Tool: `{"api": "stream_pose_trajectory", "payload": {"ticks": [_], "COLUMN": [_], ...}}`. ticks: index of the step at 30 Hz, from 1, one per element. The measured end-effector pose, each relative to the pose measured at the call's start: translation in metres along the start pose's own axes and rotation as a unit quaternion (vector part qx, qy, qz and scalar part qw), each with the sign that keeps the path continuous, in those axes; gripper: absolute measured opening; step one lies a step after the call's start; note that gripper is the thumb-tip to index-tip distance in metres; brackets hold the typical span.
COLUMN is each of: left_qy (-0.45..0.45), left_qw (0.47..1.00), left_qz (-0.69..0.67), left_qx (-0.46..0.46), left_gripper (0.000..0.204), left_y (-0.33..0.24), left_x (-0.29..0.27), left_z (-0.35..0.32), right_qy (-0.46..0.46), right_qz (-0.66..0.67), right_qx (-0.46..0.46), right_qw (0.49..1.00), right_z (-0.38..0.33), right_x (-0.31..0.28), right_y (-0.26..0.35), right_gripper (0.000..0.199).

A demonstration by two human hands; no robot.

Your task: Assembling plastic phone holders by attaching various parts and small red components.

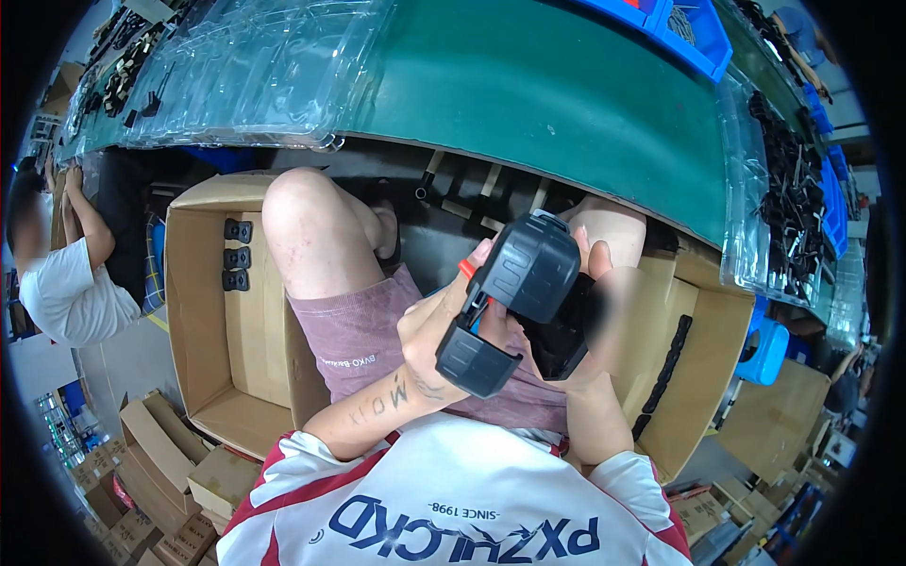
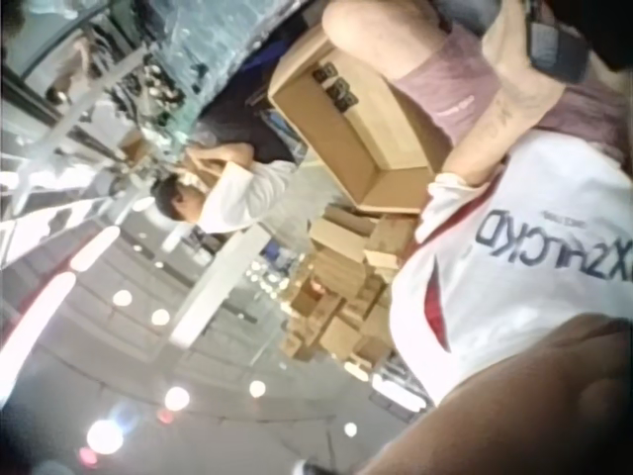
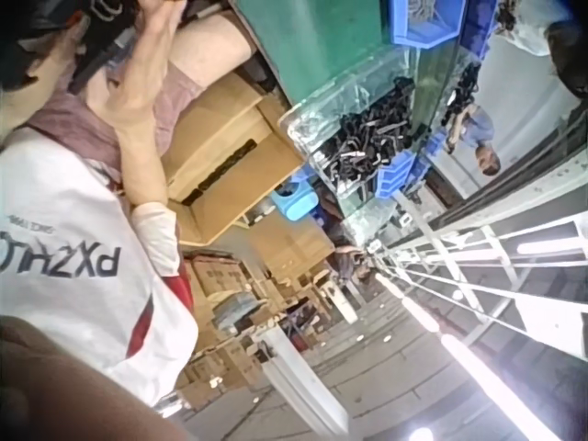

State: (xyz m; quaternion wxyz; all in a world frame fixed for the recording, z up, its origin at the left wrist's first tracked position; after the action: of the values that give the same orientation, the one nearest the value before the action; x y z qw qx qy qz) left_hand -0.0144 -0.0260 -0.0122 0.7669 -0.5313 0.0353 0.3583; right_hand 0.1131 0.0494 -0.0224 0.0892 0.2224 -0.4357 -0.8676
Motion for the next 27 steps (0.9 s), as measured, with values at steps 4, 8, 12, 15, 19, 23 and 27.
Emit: {"api": "stream_pose_trajectory", "payload": {"ticks": [4, 8, 12, 15, 19, 23, 27], "left_qy": [-0.009, -0.030, -0.030, 0.011, -0.025, -0.003, 0.037], "left_qw": [0.999, 0.994, 0.995, 0.996, 0.977, 0.870, 0.796], "left_qz": [-0.039, -0.106, -0.089, -0.085, -0.170, -0.429, -0.526], "left_qx": [0.012, 0.010, 0.037, -0.022, -0.125, -0.245, -0.298], "left_gripper": [0.047, 0.052, 0.052, 0.054, 0.053, 0.042, 0.036], "left_y": [-0.001, 0.000, 0.004, 0.014, 0.022, 0.035, 0.043], "left_x": [-0.001, 0.001, 0.004, 0.001, -0.003, -0.015, -0.015], "left_z": [0.006, 0.011, 0.012, 0.006, 0.013, 0.013, 0.015], "right_qy": [0.000, 0.016, 0.064, 0.066, 0.110, 0.159, 0.198], "right_qz": [-0.008, -0.038, -0.085, -0.131, -0.084, 0.001, 0.070], "right_qx": [-0.012, -0.042, -0.074, -0.051, 0.033, 0.132, 0.194], "right_qw": [1.000, 0.998, 0.992, 0.988, 0.990, 0.978, 0.958], "right_z": [0.014, 0.031, 0.040, 0.043, 0.051, 0.052, 0.048], "right_x": [0.006, 0.006, 0.006, 0.007, -0.005, -0.009, 0.002], "right_y": [0.004, 0.005, 0.005, 0.012, 0.002, -0.008, -0.009], "right_gripper": [0.077, 0.067, 0.053, 0.040, 0.024, 0.012, 0.018]}}
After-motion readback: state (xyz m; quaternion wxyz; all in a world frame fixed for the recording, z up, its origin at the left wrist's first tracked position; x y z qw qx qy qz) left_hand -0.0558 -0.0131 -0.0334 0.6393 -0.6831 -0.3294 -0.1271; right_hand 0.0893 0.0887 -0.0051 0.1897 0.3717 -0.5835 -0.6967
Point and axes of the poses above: each hand's wrist, its own z-axis towards the middle knuckle, its own x-axis out of the palm, y = z × x, the point moved 1 cm from there along z, towards the middle knuckle
